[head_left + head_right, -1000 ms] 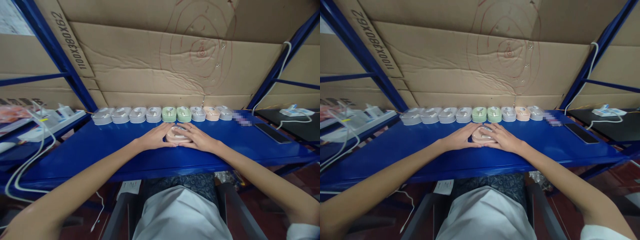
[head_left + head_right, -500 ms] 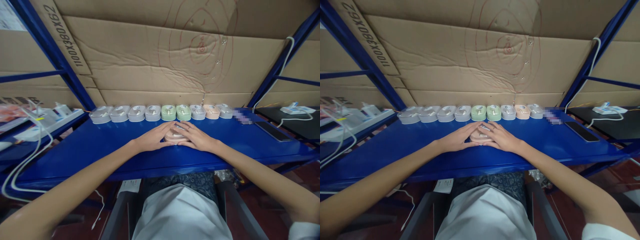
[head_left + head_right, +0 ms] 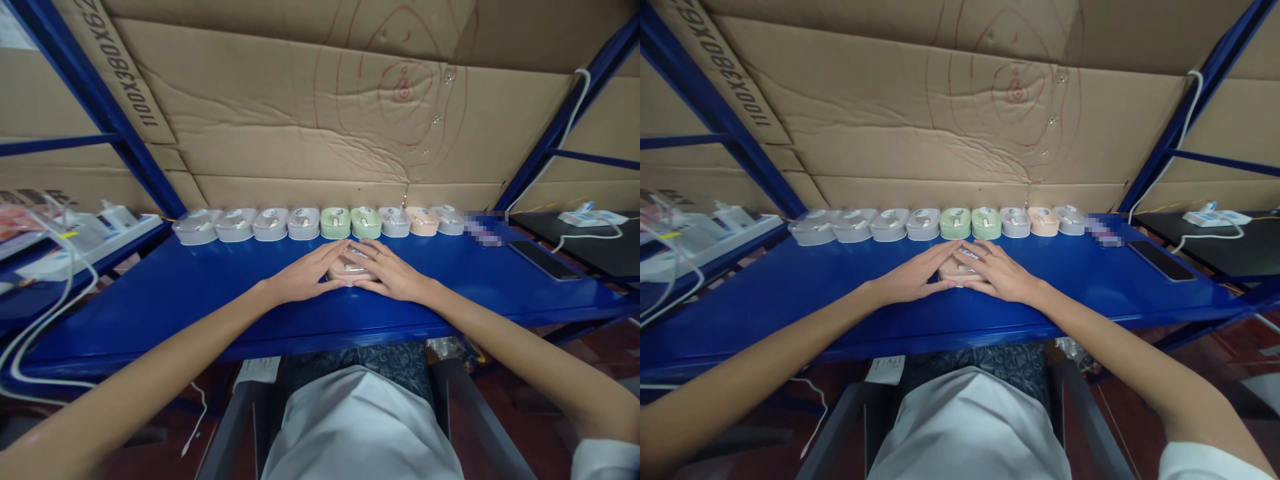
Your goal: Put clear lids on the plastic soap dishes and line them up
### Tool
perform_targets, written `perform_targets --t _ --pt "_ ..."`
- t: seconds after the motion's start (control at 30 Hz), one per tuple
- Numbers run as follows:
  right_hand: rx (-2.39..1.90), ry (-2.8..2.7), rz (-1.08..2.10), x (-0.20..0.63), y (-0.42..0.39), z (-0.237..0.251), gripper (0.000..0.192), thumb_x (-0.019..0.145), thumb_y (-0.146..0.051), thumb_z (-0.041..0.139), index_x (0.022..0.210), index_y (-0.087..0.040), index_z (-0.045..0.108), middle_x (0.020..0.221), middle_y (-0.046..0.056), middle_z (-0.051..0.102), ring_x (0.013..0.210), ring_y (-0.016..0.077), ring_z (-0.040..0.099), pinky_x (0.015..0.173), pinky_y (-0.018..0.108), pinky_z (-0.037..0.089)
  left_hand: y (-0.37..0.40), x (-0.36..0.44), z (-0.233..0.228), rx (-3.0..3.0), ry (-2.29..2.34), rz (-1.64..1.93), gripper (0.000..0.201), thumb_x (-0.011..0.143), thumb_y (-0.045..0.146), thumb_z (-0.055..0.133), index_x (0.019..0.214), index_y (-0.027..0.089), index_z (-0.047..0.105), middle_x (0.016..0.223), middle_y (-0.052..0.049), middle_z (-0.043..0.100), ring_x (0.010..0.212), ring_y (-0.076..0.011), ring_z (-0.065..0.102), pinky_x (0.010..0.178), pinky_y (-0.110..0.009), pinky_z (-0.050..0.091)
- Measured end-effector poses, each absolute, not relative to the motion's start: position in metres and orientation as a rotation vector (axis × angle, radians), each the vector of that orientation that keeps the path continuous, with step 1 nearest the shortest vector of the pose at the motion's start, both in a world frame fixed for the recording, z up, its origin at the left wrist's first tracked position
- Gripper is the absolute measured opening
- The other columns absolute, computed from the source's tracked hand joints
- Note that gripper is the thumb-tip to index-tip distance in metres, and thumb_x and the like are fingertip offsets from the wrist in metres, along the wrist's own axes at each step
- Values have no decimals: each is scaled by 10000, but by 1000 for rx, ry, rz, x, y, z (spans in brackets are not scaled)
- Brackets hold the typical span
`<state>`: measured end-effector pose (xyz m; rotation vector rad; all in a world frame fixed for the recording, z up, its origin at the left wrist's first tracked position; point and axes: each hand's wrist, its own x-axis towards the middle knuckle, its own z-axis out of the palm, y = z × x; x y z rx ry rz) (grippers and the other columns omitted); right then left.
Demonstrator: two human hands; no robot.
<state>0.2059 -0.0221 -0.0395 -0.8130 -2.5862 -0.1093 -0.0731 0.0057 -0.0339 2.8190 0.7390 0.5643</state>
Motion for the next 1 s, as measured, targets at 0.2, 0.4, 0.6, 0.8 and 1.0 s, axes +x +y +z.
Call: perform_targets --t 0.2,0.4,0.6,0.8,1.0 --pt "-701 -2371 92 208 -12 -48 806 968 -493 727 1664 -288 375 1680 150 461 1576 350 411 1268 631 387 4 -74 -34 2791 811 617 907 1012 696 561 1698 185 262 1745 -175 341 1621 -328 331 1345 -491 268" --pt "-787 -2353 174 210 -9 -53 881 919 -513 776 1663 -291 360 1725 169 370 1590 383 379 1258 655 381 4 -74 -32 2756 839 627 921 955 671 657 1676 215 309 1711 -169 393 1591 -371 373 1325 -520 306" --pt "-810 -2374 162 211 -9 -54 900 917 -518 777 1666 -285 337 1724 181 349 1598 381 362 1265 648 375 3 -74 -30 2774 793 599 866 972 638 653 1674 257 318 1706 -152 381 1589 -364 371 1314 -520 329" --pt "-818 -2378 153 210 -8 -55 972 935 -570 744 1704 -279 226 1715 186 364 1621 384 311 1282 658 348 1 -77 -25 2855 732 612 769 991 581 653 1640 258 397 1713 -143 395 1591 -366 374 1319 -536 324" --pt "-876 -2358 172 209 -8 -56 1124 911 -626 750 1731 -285 62 1751 194 292 1627 396 295 1290 674 330 -6 -88 -17 2966 711 578 733 1008 493 622 1650 250 365 1699 -122 445 1598 -336 378 1327 -528 307"
